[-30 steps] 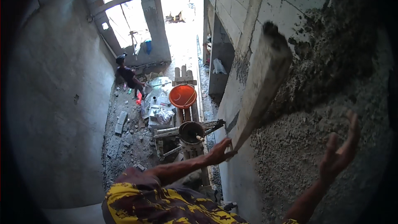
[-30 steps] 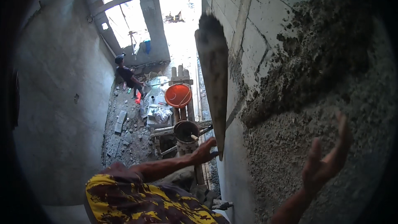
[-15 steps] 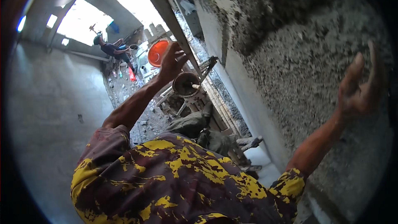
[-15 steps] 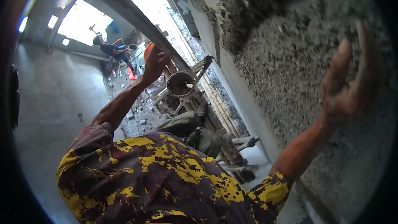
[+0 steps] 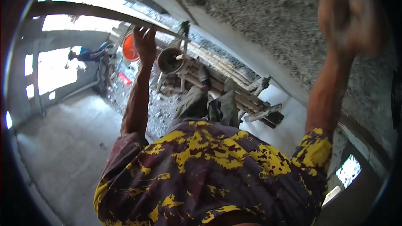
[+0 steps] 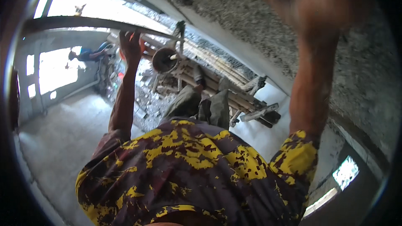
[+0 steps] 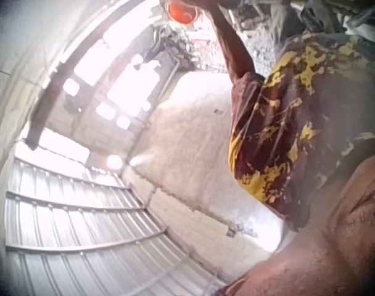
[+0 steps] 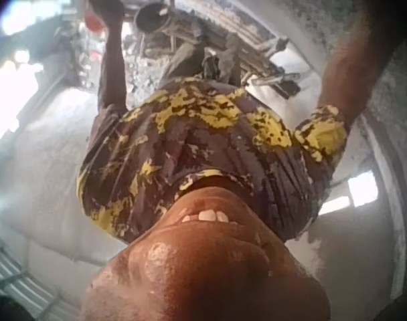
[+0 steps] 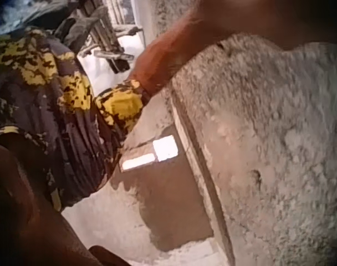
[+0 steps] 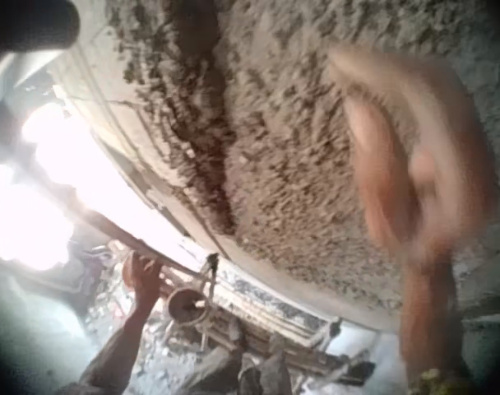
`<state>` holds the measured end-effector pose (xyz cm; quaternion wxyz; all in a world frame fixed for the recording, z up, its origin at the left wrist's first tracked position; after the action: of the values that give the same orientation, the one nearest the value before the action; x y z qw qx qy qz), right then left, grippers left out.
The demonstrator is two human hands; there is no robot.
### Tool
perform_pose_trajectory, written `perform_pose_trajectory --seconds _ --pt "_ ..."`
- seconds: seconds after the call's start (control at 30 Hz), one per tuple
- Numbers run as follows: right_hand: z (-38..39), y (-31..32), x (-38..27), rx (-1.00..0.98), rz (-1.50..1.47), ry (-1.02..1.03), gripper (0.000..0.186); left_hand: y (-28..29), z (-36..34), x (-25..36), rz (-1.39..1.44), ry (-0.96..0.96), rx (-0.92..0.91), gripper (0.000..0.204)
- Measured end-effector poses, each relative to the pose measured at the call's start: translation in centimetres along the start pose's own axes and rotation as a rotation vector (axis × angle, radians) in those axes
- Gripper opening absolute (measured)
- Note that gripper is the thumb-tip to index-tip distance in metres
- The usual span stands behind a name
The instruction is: The person scoops mortar from a bucket using a trowel, flings it onto the wall, and presses a wooden board against the applied mortar.
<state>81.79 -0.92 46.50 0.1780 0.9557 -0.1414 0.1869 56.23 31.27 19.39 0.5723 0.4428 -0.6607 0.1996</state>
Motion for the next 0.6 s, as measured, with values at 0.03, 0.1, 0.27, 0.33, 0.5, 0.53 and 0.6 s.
perform_pose_trajectory --seconds 0.03,0.1,0.27,0.33,0.5,0.53,0.6 --pt "-0.1 1.2 -0.8 0.035 -0.092 -0.108 0.026 0.5 0.0 -0.8 0.140 0.095 0.052 0.045" --pt "0.6 6.2 -3.6 -0.376 0.268 -0.311 0.032 1.6 0.7 -4.2 0.072 0.030 0.097 0.043" --pt "9.9 8.3 -6.1 -0.140 0.712 -0.446 0.037 -2.9 0.8 -4.8 0.059 0.049 0.076 0.041" --pt "11.5 8.0 -5.8 -0.309 1.018 -0.286 0.041 -2.1 0.5 -6.2 0.041 0.024 0.061 0.040" --pt "13.1 6.5 -3.8 -0.205 1.110 -0.322 0.047 -4.6 -1.7 -8.5 0.080 0.105 0.055 0.045" --pt "13.4 5.8 -3.8 -0.199 1.108 -0.335 0.047 -4.9 -1.7 -9.1 0.199 0.131 0.083 0.045" --pt "12.6 6.2 -4.0 -0.206 1.151 -0.326 0.047 -6.1 -2.5 -8.7 0.142 0.078 0.041 0.040"
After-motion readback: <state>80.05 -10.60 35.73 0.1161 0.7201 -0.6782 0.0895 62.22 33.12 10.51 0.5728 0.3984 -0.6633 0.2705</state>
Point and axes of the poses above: each hand's wrist, its own z-axis away from the middle knuckle, its own y-axis out of the back of the hand, x = y × z, the point moved 2 cm from there along -z, towards the middle knuckle, and after that the axes turned 14 degrees about z, right-handed, at the moved point
